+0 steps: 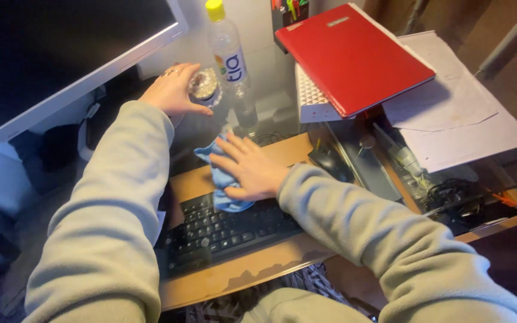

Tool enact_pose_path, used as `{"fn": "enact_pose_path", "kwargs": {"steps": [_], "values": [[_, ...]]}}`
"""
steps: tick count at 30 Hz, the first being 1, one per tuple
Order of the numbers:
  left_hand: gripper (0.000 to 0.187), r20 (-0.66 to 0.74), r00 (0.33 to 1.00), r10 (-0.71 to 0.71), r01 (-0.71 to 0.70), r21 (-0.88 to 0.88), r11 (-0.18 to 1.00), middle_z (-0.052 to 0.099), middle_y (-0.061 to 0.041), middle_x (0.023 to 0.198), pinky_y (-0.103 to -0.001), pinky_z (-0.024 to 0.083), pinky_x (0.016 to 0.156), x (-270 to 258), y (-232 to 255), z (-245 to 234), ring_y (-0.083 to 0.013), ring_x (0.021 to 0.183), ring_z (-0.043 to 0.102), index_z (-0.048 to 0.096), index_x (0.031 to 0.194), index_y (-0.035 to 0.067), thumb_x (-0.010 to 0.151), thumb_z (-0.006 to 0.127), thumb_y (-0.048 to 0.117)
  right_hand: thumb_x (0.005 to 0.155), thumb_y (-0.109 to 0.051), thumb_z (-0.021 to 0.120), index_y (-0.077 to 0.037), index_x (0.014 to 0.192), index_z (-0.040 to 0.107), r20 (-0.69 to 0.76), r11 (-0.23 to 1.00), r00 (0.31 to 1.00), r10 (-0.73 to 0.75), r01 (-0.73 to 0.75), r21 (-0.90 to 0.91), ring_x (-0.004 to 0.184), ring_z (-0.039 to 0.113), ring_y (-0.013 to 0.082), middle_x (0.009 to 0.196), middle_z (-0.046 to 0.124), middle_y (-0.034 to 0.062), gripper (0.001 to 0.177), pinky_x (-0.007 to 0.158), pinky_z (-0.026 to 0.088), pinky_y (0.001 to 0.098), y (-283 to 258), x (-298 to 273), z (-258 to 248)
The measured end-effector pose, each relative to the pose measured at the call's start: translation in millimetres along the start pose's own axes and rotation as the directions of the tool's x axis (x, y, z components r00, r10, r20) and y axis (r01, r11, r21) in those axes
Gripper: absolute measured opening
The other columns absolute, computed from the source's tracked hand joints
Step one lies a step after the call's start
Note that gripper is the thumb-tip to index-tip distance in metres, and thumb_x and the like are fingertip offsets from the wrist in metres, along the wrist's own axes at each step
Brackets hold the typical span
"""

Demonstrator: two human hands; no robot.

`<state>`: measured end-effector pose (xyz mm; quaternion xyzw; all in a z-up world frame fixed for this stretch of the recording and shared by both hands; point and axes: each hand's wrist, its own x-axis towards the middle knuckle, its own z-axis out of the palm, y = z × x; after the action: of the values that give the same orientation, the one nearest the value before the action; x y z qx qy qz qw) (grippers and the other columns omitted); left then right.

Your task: The person organizes a white cable by coiling it and placing it in a drawer, then wipes the monitor, keyboard, and desk surface with a blue cloth. They move a water bottle and a decorative object to access areas for cleaning.

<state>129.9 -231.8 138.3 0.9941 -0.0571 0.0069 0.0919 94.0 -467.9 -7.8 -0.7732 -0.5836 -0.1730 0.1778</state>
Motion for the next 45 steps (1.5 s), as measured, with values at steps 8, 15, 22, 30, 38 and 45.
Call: {"fn": "enact_pose_path", "kwargs": {"steps": [8,15,22,30,38,45], "values": [[0.125,0.218,0.949,-0.226,0.246,-0.067,0.967,0.042,-0.029,0.156,-0.054,0.032,0.121,50.9,-22.3,24.5,-0.0439,0.146,0.042,0.033,0.162,0.017,0.061,0.089,0.063,0.091,-0.079,0.037,-0.014,0.156,0.04,0.165,0.997,0.986,0.04,-0.049,0.052,0.151,0.037,0.0393,0.158,0.044,0.0196,0.092,0.12,0.032,0.0566,-10.1,1.7,8.7],[0.114,0.194,0.948,-0.253,0.265,-0.04,0.963,0.044,-0.026,0.151,-0.053,0.034,0.12,32.3,-9.9,38.3,-0.0429,0.143,0.044,0.036,0.158,0.019,0.067,0.087,0.064,0.093,-0.077,0.041,-0.017,0.155,0.041,0.18,0.999,0.983,0.027,-0.033,0.03,0.152,0.035,0.0365,0.16,0.043,0.0167,0.087,0.121,0.032,0.0551,-7.0,0.7,10.5],[0.113,0.174,0.925,-0.337,0.343,-0.009,0.939,0.054,-0.017,0.14,-0.053,0.046,0.108,-45.0,34.9,53.8,-0.0371,0.133,0.056,0.036,0.155,0.027,0.063,0.09,0.061,0.075,-0.043,0.075,-0.01,0.106,0.064,0.187,0.988,0.98,-0.072,0.044,0.151,0.119,0.06,0.0318,0.13,0.061,0.0089,0.046,0.098,0.05,0.0437,19.3,-23.2,2.3],[0.109,0.2,0.894,-0.401,0.416,-0.042,0.908,0.053,-0.025,0.139,-0.055,0.048,0.109,-160.7,107.5,35.9,-0.049,0.132,0.055,0.035,0.156,0.015,0.068,0.087,0.053,0.069,-0.044,0.081,-0.019,0.107,0.075,0.464,0.977,0.871,0.162,-0.209,0.052,0.11,0.069,0.0268,0.126,0.067,-0.0025,0.046,0.086,0.06,0.039,35.7,-22.8,-49.8],[0.122,0.349,0.848,-0.398,0.45,-0.077,0.89,0.041,-0.032,0.155,-0.065,0.042,0.112,-175.8,151.4,-30.6,-0.0514,0.141,0.045,0.029,0.161,0.008,0.068,0.089,0.06,0.084,-0.054,0.07,-0.013,0.114,0.069,0.39,0.972,0.893,0.225,-0.236,-0.022,0.115,0.065,0.0319,0.123,0.066,0.0068,0.051,0.089,0.058,0.0438,37.5,-19.1,-54.0],[0.117,-0.011,0.911,-0.411,0.363,-0.449,0.816,0.052,-0.012,0.151,-0.037,0.041,0.112,4.3,61.5,16.7,-0.0232,0.137,0.054,0.026,0.157,0.008,0.07,0.079,0.067,0.086,-0.065,0.067,-0.014,0.129,0.064,0.216,0.989,0.97,0.114,-0.092,-0.113,0.125,0.053,0.0373,0.136,0.059,0.0147,0.067,0.085,0.053,0.0559,29.6,-20.9,-14.4]]}}
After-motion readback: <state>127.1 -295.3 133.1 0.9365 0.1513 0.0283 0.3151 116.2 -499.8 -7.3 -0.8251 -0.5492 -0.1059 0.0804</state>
